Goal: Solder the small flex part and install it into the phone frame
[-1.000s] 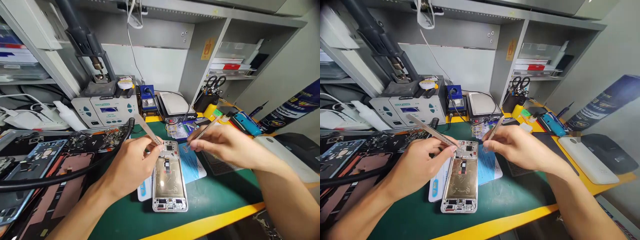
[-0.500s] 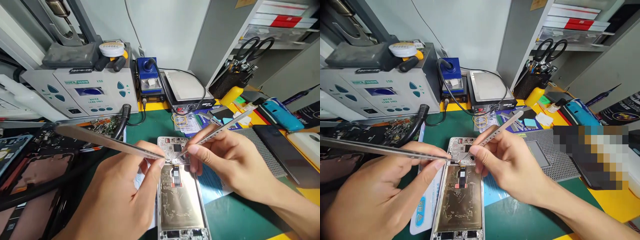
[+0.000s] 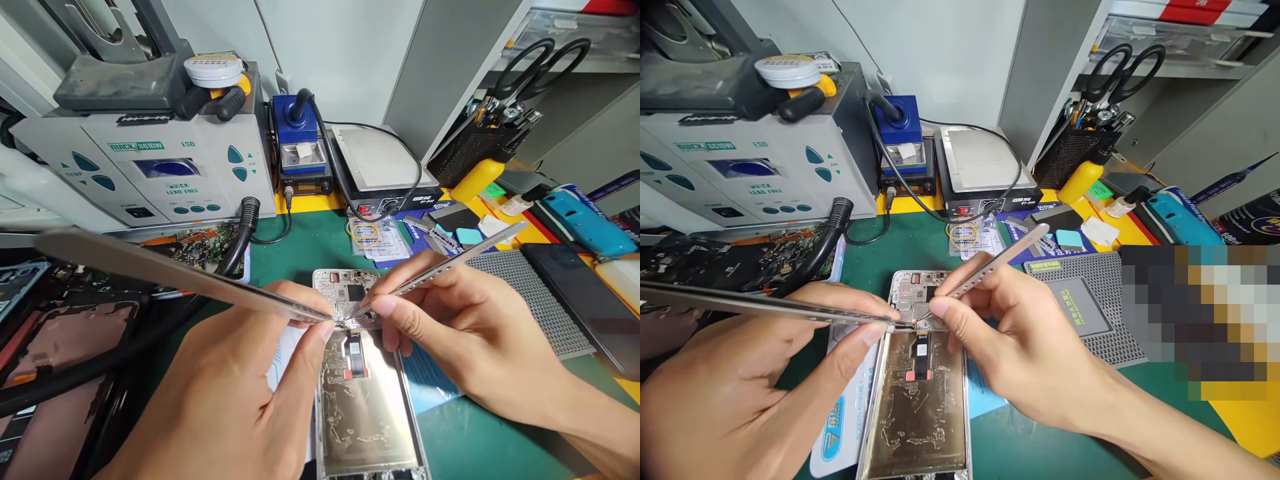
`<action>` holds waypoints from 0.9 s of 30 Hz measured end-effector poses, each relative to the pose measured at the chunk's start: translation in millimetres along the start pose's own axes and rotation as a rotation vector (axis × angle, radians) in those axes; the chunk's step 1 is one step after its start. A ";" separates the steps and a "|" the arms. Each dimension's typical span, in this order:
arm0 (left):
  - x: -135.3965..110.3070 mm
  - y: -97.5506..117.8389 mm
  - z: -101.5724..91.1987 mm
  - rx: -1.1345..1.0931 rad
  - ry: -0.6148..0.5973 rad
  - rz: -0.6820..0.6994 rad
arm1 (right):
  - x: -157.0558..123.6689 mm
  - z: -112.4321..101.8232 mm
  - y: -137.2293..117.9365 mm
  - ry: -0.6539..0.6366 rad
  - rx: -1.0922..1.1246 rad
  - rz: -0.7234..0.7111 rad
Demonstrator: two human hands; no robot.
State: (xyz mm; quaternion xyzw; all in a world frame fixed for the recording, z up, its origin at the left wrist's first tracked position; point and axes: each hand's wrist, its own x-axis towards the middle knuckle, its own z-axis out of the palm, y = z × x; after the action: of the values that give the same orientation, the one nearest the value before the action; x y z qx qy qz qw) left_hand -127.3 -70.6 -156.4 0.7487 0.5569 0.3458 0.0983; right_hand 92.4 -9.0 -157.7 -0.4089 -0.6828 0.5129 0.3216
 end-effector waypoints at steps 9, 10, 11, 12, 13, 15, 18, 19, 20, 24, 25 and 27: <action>3.4 -1.7 2.9 -0.009 0.013 0.005 | 0.8 1.0 0.3 0.022 -0.023 -0.032; 3.7 -2.3 2.8 -0.009 0.011 0.007 | 0.4 0.8 0.4 0.025 -0.032 -0.034; 4.1 -2.8 2.9 -0.010 0.007 0.010 | 0.0 0.6 0.4 0.026 -0.039 -0.035; 4.4 -3.3 3.1 -0.010 0.005 0.009 | -0.5 0.4 0.4 0.025 -0.046 -0.032; 4.8 -3.8 3.3 -0.011 0.004 0.010 | -0.8 0.2 0.4 0.023 -0.054 -0.032; 5.0 -4.1 3.7 -0.009 0.012 0.016 | -1.1 0.0 0.3 0.019 -0.066 -0.039; 4.0 -3.4 3.5 -0.004 0.007 0.048 | -0.7 -0.1 0.3 0.009 -0.073 -0.042; 3.5 -3.0 3.3 0.001 0.003 0.056 | -0.5 -0.1 0.5 0.005 -0.070 -0.044; 3.1 -2.6 3.2 0.008 0.000 0.062 | -0.3 0.0 0.7 0.002 -0.070 -0.044; 4.1 -1.8 3.9 0.012 -0.014 0.075 | 0.0 0.6 2.3 0.009 -0.093 -0.062; 5.1 -1.8 4.2 0.002 -0.018 0.073 | 0.1 0.9 2.4 0.006 -0.098 -0.065; 7.2 -1.9 4.3 -0.013 -0.029 0.057 | 0.4 1.3 2.2 -0.003 -0.098 -0.066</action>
State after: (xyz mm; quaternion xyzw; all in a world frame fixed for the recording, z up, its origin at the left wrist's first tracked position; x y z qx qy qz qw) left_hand -125.0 -62.3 -157.7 0.7684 0.5318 0.3412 0.1013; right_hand 91.7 -8.9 -160.1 -0.4008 -0.7208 0.4683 0.3170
